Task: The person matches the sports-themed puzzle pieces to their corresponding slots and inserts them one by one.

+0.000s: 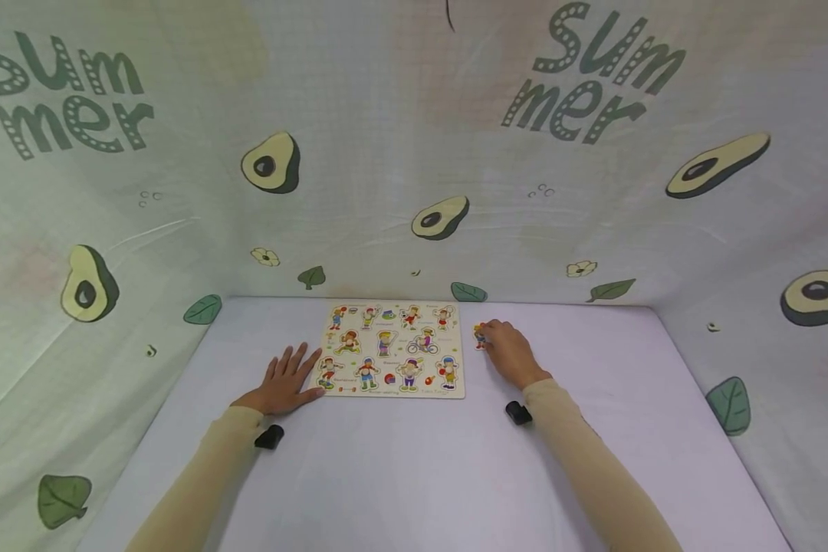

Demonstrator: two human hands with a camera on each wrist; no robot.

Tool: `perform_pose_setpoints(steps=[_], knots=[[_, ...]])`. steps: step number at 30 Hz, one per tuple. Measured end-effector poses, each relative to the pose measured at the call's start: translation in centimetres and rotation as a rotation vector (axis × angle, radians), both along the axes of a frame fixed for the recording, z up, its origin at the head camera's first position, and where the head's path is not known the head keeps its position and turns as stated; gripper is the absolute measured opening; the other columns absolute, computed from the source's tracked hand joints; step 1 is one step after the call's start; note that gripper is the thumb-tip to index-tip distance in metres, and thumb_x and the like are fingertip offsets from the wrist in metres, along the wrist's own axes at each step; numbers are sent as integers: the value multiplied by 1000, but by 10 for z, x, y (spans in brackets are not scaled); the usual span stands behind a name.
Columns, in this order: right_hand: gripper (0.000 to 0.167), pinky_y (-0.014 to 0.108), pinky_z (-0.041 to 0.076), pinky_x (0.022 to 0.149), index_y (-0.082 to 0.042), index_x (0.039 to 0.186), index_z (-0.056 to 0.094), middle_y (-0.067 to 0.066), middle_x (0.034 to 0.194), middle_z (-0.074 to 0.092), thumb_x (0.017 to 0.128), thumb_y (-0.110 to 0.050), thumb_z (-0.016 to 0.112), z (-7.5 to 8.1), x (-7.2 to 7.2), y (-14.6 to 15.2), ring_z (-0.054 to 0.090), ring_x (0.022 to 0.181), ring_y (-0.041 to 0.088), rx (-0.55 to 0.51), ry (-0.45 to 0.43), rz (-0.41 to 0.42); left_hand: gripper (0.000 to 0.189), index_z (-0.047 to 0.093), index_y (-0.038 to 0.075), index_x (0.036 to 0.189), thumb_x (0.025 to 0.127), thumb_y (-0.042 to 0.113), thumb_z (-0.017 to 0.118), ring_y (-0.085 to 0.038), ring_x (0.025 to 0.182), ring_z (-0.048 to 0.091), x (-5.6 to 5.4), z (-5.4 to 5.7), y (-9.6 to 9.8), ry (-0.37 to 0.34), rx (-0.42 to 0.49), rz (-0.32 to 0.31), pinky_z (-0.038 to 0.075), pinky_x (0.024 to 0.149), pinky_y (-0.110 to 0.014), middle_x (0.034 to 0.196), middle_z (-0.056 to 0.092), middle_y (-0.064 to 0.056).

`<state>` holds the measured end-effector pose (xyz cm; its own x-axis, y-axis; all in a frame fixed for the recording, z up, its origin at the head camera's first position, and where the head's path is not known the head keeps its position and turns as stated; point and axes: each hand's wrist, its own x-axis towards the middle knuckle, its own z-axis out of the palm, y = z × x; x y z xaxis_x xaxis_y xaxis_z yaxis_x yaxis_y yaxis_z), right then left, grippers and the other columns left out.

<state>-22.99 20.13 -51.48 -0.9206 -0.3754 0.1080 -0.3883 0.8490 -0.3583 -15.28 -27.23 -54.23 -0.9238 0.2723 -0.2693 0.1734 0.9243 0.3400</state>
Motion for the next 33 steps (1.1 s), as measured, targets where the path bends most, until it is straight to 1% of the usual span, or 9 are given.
perform_pose_setpoints(steps=[7,12,14,19,24,29,33], knots=[[26,52,59,90,3,118,78,22,116,73,92,8,76,0,-9,-4,69,104,39,38,48,-9,92,15,8,170,103,53,61,-54,159,-7,-1,1,1,-12,9,8,-4,125,-70,175,-2,-28],[21,50,60,86,2,110,80,19,108,74,90,7,78,1,-14,-7,69,99,37,46,46,-36,93,15,8,170,103,54,61,-54,159,-8,0,2,1,-13,16,6,-5,126,-70,175,-3,-28],[18,50,60,85,2,108,80,18,105,75,90,5,79,3,-15,-9,70,97,36,47,40,-47,92,15,8,170,103,52,61,-54,159,-8,1,4,1,-15,20,9,-5,126,-70,175,-3,-28],[15,49,60,83,1,106,80,16,101,75,92,3,78,5,-16,-11,70,96,35,56,37,-56,91,15,8,170,104,50,62,-54,159,-9,1,3,1,-20,18,14,-6,126,-70,175,-3,-27],[14,48,60,82,2,107,79,15,100,75,93,2,77,2,-16,-8,71,95,34,51,82,-50,91,15,8,170,104,50,61,-54,159,-9,1,3,2,-15,19,10,-5,125,-70,175,-3,-28],[15,47,60,80,2,108,77,15,100,74,94,1,77,3,-12,-7,70,93,33,8,124,-52,90,16,8,170,104,49,62,-54,159,-9,3,5,3,-16,35,11,-6,125,-71,175,-2,-28],[13,46,59,78,1,107,77,14,99,74,94,-2,78,9,-10,-9,69,91,31,-25,142,-51,92,14,8,170,104,52,60,-54,159,-8,2,5,2,-17,16,9,-5,125,-70,175,-3,-28]])
